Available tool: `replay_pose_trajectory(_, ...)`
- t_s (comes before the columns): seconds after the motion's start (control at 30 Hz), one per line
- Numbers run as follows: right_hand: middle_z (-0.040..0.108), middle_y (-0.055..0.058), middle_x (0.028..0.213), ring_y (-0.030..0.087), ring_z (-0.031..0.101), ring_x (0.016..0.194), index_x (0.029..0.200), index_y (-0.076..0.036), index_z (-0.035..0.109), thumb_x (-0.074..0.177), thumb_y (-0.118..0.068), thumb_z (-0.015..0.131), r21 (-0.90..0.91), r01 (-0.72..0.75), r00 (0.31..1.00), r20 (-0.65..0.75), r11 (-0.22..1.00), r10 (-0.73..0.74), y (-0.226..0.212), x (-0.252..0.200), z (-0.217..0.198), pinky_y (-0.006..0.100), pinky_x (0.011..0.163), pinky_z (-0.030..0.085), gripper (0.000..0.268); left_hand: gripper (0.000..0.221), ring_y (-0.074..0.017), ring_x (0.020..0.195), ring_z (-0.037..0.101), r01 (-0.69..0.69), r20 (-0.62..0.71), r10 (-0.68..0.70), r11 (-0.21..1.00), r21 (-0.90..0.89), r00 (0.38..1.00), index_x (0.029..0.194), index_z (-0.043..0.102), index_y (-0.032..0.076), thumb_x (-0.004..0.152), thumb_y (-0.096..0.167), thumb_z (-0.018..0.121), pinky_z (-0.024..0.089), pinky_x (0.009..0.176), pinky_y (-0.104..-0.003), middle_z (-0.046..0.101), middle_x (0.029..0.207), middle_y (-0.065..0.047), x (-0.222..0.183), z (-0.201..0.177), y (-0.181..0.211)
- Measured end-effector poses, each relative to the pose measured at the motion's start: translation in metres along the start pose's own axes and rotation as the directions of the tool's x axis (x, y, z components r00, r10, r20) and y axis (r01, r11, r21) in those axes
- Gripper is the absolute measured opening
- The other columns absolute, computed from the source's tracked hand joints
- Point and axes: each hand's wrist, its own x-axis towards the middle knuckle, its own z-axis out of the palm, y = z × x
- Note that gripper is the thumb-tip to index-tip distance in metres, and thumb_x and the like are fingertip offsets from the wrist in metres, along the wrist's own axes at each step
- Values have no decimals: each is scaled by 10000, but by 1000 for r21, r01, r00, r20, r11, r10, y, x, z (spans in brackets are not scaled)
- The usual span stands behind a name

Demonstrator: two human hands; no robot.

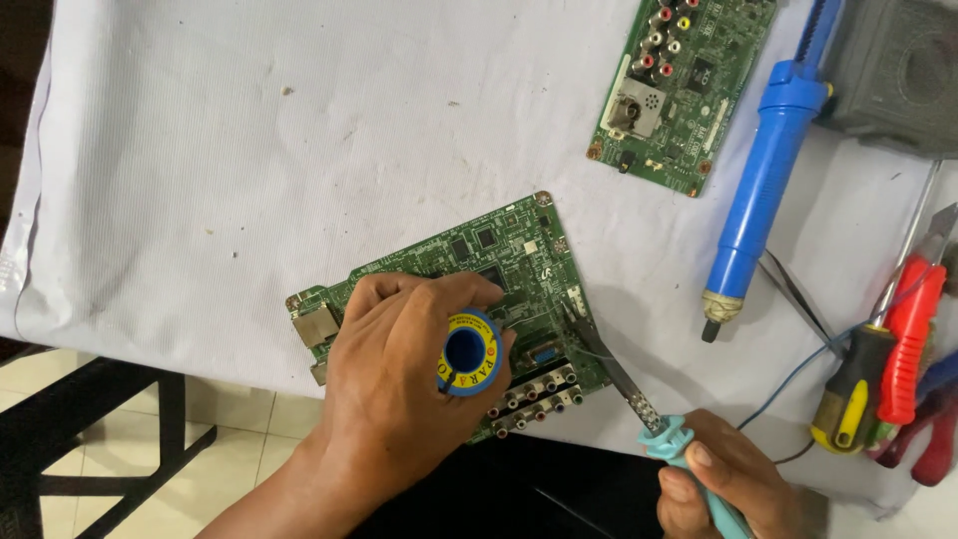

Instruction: Soldering components on a printed circuit board using a soldering iron and solder wire

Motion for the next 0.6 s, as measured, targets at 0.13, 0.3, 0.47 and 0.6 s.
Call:
replay_pose_trajectory(0.13, 659, 141, 987, 156, 622, 810, 1379, -116, 530, 981, -99, 584, -49, 1, 999, 34, 999, 1, -7, 8, -3, 281, 808, 582, 401, 379, -220, 795, 672, 36, -34, -36, 999, -10, 999, 1142, 608, 110, 848, 186, 833, 488, 890, -375, 749, 993, 22, -2, 1, 0)
replay_pose_trajectory(0.3, 440, 105, 760, 64, 297, 501, 876, 105, 561, 986, 95, 564, 546, -834, 377, 459, 79, 804, 4, 0, -23, 216, 381, 189, 110, 410, -231, 800, 653, 51, -36, -51, 999, -9, 998, 1156, 605, 105, 841, 195, 851, 483, 881, -395, 749, 992, 19, -3, 1, -1)
replay_pose_trajectory(0.47, 653, 100, 1020, 71, 613, 794, 1380, -99, 539, 925, -15, 631, 1, -114, 991, 72, 993, 114, -10, -1, -5, 205, 775, 544, 472, 400, -232, 803, 641, 45, -46, -45, 999, -3, 998, 1160, 612, 106, 851, 195, 849, 489, 873, -389, 742, 1014, 24, -4, 2, -1)
replay_pose_trajectory(0.6, 698, 172, 1172, 217, 736, 1015, 1349, -70, 556, 971, -83, 617, -84, -17, 1000, -18, 996, 15, 12, -10, -12, 316, 951, 622, 383, 393, -232, 805, 640, 30, -59, -30, 1000, -6, 998, 1148, 627, 93, 845, 185, 860, 498, 863, -381, 738, 1023, 16, -2, 1, 0)
